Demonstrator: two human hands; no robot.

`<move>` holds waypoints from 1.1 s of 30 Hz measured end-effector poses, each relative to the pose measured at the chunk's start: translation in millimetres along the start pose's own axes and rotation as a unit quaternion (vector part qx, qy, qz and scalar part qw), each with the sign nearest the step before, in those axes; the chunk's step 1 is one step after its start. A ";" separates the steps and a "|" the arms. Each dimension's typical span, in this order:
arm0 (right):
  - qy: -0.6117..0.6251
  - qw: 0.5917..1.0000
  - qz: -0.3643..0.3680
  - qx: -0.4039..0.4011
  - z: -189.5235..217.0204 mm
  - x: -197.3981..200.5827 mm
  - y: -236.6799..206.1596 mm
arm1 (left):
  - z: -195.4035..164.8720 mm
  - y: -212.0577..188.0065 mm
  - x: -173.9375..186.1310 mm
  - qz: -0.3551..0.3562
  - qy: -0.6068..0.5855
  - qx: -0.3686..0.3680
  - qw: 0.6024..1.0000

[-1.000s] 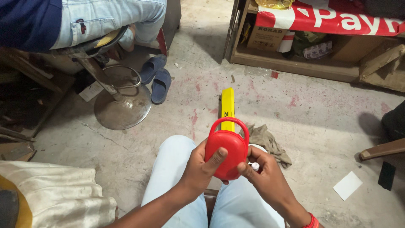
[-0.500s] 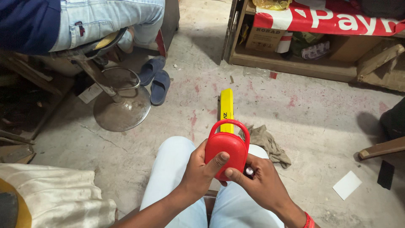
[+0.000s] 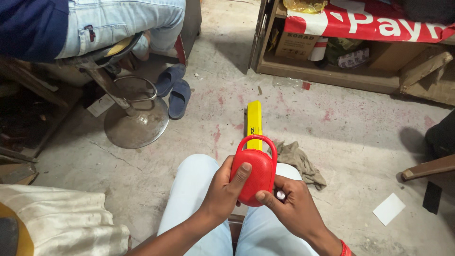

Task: The person uses a small screwdriver to pry open a red portable speaker, removes the front cover, and then reassembles it. The person repeatedly opens and closes the speaker while seated on the floor.

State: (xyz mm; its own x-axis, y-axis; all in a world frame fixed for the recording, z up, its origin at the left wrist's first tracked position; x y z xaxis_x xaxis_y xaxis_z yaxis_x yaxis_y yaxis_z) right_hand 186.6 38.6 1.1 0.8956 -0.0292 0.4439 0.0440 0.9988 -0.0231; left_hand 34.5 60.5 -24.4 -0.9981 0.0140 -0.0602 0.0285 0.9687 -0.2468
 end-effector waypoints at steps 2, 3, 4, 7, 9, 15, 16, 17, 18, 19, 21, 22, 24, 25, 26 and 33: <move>-0.004 1.000 0.003 0.001 -0.4 -0.5 -0.2 | -1.3 -0.9 -0.5 0.001 -0.009 -0.006 1.000; -0.005 1.000 0.005 0.000 -0.4 -1.4 0.2 | -2.3 -0.8 -0.2 0.002 -0.013 -0.010 1.000; -0.006 1.000 0.006 0.000 -0.7 -1.6 0.4 | -2.0 -0.4 -0.2 0.003 -0.012 -0.008 1.000; -0.007 1.000 0.010 -0.004 -1.2 -1.6 -0.2 | -1.6 0.2 -0.4 0.005 -0.011 -0.005 1.000; -0.004 1.000 0.012 -0.005 -0.6 -2.2 -0.7 | -2.6 0.1 -0.1 0.005 -0.015 -0.010 1.000; 0.000 1.000 0.013 -0.008 1.8 -2.8 -1.3 | -2.9 0.2 -0.6 0.009 -0.021 -0.009 1.000; -0.002 1.000 0.011 -0.009 1.9 -2.5 -1.3 | -2.5 0.2 -0.5 0.008 -0.020 -0.006 1.000; -0.004 1.000 0.010 -0.009 2.3 -2.3 -1.1 | -2.5 0.3 -0.2 0.006 -0.019 -0.003 1.000; -0.007 1.000 0.005 -0.006 2.8 -1.2 -1.1 | -2.4 0.2 -0.3 0.005 -0.017 0.000 1.000; -0.009 1.000 0.000 -0.004 3.6 -0.7 -0.6 | -4.2 0.8 -0.1 0.006 -0.024 -0.004 1.000; -0.012 1.000 -0.012 0.002 4.9 1.1 0.1 | -7.9 1.6 0.2 0.007 -0.038 -0.012 0.999; -0.012 1.000 -0.019 0.004 5.6 2.1 0.3 | -12.3 1.6 0.3 0.008 -0.043 -0.031 0.999; -0.014 0.999 -0.032 0.008 6.8 3.4 1.2 | -21.6 1.7 1.3 0.010 -0.051 -0.069 0.996; -0.016 0.999 -0.039 0.010 7.4 3.8 1.9 | -22.0 2.0 2.0 0.002 -0.035 -0.070 0.997; -0.018 0.999 -0.045 0.012 7.9 4.8 2.4 | -22.3 1.9 2.3 -0.007 -0.019 -0.071 0.997; 0.036 0.999 -0.020 0.013 12.1 4.7 2.3 | -17.7 3.0 3.7 -0.024 -0.024 -0.012 0.999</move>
State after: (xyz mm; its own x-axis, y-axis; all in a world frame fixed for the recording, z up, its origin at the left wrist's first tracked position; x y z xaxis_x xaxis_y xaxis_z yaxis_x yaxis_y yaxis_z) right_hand 185.5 41.3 14.0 0.9225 -0.0718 0.3793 0.0704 0.9974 0.0175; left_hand 29.9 67.8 -8.3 -0.9944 -0.0442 -0.0959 -0.0214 0.9737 -0.2270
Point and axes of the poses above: each hand's wrist, its own y-axis towards the middle knuckle, its own x-axis out of the back of the hand, z = x × y, the point moved 9 cm from there along y, towards the middle knuckle, and after that the axes turned 13 degrees about -z, right-handed, at the moved point
